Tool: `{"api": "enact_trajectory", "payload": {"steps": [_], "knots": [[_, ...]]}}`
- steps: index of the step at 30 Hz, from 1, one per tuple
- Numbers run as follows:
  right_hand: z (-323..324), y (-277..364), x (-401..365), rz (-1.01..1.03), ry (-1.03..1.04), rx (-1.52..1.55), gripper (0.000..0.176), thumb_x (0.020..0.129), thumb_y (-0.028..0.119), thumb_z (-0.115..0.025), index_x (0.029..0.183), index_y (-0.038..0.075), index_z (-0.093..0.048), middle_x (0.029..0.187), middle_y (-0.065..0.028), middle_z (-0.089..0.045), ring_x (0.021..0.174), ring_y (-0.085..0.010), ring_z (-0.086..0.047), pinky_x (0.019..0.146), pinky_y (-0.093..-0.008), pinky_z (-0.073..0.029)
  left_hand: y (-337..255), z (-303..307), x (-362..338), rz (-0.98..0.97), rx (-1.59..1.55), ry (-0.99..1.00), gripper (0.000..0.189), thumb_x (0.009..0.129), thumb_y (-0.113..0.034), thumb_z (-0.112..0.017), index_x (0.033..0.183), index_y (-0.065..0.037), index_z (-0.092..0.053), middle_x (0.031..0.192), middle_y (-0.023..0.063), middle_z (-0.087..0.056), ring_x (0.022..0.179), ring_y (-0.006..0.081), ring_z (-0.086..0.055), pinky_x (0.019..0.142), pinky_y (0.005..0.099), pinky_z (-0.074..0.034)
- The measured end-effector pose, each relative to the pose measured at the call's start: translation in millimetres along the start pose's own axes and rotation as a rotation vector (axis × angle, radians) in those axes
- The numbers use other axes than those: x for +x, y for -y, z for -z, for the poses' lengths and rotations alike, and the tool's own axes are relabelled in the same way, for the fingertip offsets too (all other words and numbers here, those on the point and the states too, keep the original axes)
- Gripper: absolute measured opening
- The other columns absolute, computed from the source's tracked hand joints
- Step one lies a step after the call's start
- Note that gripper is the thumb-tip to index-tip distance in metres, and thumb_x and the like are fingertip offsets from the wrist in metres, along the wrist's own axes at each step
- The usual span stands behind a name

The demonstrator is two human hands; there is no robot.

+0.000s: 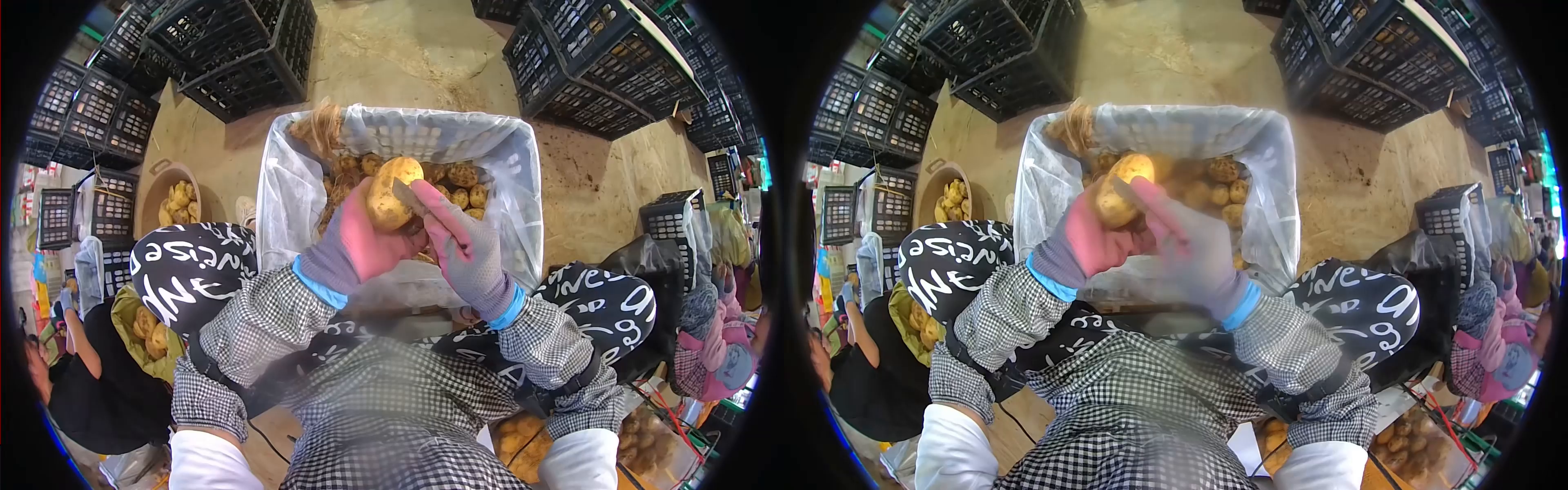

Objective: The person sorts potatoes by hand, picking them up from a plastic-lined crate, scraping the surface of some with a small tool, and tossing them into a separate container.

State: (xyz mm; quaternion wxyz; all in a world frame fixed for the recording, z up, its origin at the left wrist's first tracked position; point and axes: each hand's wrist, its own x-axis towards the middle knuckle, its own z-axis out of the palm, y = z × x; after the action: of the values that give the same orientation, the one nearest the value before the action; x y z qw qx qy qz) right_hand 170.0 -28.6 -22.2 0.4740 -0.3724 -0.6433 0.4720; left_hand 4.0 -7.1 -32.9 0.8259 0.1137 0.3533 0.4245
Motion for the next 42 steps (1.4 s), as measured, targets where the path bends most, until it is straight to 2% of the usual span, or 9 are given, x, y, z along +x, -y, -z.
{"api": "enact_trajectory", "payload": {"steps": [5, 9, 16, 20, 29, 31, 33, 35, 42], "knots": [[3.1, -10.2, -4.6, -0.061, 0.073, -0.181, 0.043, 0.086, -0.002, -0.064, 0.127, 0.009, -0.062, 0.099, -0.0122, -0.070, 0.089, -0.0132, -0.068, 0.079, -0.0264, -0.053, 0.0, 21.0, 4.3, 0.221, -0.484, 0.156, 0.048, 0.102, -0.043, -0.033, 0.132, -0.007, -0.047, 0.124, 0.0153, -0.059, 0.111, 0.0304, -0.059, 0.091, 0.0532, -0.048], [2.1, -3.3, -2.4, -0.068, 0.111, -0.236, 0.041, 0.087, -0.004, -0.062, 0.127, 0.007, -0.062, 0.107, -0.0131, -0.070, 0.096, -0.0133, -0.068, 0.084, -0.0246, -0.052, 14.0, 29.7, 8.9, -0.277, 0.743, 0.037, 0.051, 0.102, -0.043, -0.031, 0.132, -0.006, -0.047, 0.126, 0.0158, -0.058, 0.113, 0.0313, -0.058, 0.092, 0.0544, -0.048], [-7.2, -15.6, -6.0, -0.056, 0.010, -0.055, 0.044, 0.085, -0.002, -0.063, 0.126, 0.011, -0.064, 0.098, -0.0164, -0.069, 0.086, -0.0201, -0.071, 0.074, -0.0275, -0.054, 14.0, 21.7, 3.0, -0.276, 0.713, 0.068, 0.054, 0.101, -0.046, -0.031, 0.131, -0.005, -0.047, 0.127, 0.0160, -0.058, 0.114, 0.0320, -0.058, 0.094, 0.0553, -0.048], [-7.8, -13.9, -8.9, -0.048, 0.032, -0.169, 0.043, 0.084, 0.000, -0.064, 0.125, 0.013, -0.064, 0.095, -0.0163, -0.069, 0.084, -0.0226, -0.071, 0.074, -0.0280, -0.054, 2.9, -6.4, -4.6, 0.185, -0.327, -0.247, 0.052, 0.100, -0.046, -0.034, 0.129, -0.006, -0.049, 0.124, 0.0166, -0.059, 0.111, 0.0323, -0.059, 0.091, 0.0531, -0.050], [-11.8, -11.3, -18.9, -0.072, 0.136, -0.232, 0.037, 0.097, 0.003, -0.052, 0.134, 0.004, -0.056, 0.072, 0.0028, -0.057, 0.059, -0.0031, -0.049, 0.055, -0.0204, -0.042, -4.4, -28.8, -10.5, 0.216, -0.289, -0.395, 0.053, 0.101, -0.039, -0.021, 0.131, -0.002, -0.043, 0.131, 0.0169, -0.052, 0.124, 0.0328, -0.049, 0.108, 0.0521, -0.034], [-11.1, -11.7, -16.9, -0.136, 0.058, -0.091, 0.038, 0.094, 0.003, -0.055, 0.132, 0.006, -0.058, 0.078, -0.0025, -0.059, 0.065, -0.0075, -0.054, 0.059, -0.0222, -0.045, 1.9, -8.1, -7.1, -0.079, 0.489, -0.143, 0.049, 0.100, -0.042, -0.035, 0.127, -0.004, -0.048, 0.124, 0.0155, -0.058, 0.113, 0.0323, -0.057, 0.093, 0.0481, -0.047], [-10.2, -8.9, -13.4, -0.196, 0.030, -0.045, 0.041, 0.090, 0.002, -0.060, 0.129, 0.010, -0.061, 0.089, -0.0131, -0.066, 0.075, -0.0154, -0.066, 0.067, -0.0264, -0.051, 5.3, 0.2, -5.3, -0.107, 0.450, -0.082, 0.047, 0.099, -0.043, -0.042, 0.125, -0.005, -0.050, 0.119, 0.0151, -0.061, 0.108, 0.0328, -0.060, 0.085, 0.0458, -0.054], [-12.0, -9.4, -13.9, -0.203, 0.019, -0.058, 0.041, 0.088, 0.002, -0.061, 0.128, 0.012, -0.062, 0.093, -0.0169, -0.069, 0.078, -0.0180, -0.070, 0.069, -0.0279, -0.053, 4.4, -3.1, -4.6, 0.142, -0.395, -0.221, 0.048, 0.099, -0.043, -0.042, 0.126, -0.004, -0.049, 0.119, 0.0155, -0.061, 0.107, 0.0341, -0.061, 0.084, 0.0453, -0.054], [-15.8, -15.7, -23.1, 0.112, 0.148, -0.385, 0.036, 0.099, 0.005, -0.050, 0.135, 0.003, -0.055, 0.072, 0.0071, -0.052, 0.056, -0.0018, -0.044, 0.052, -0.0190, -0.038, -0.6, -18.2, -7.1, 0.205, -0.489, -0.376, 0.047, 0.100, -0.039, -0.037, 0.128, -0.002, -0.047, 0.119, 0.0172, -0.059, 0.110, 0.0332, -0.058, 0.097, 0.0507, -0.046]]}}
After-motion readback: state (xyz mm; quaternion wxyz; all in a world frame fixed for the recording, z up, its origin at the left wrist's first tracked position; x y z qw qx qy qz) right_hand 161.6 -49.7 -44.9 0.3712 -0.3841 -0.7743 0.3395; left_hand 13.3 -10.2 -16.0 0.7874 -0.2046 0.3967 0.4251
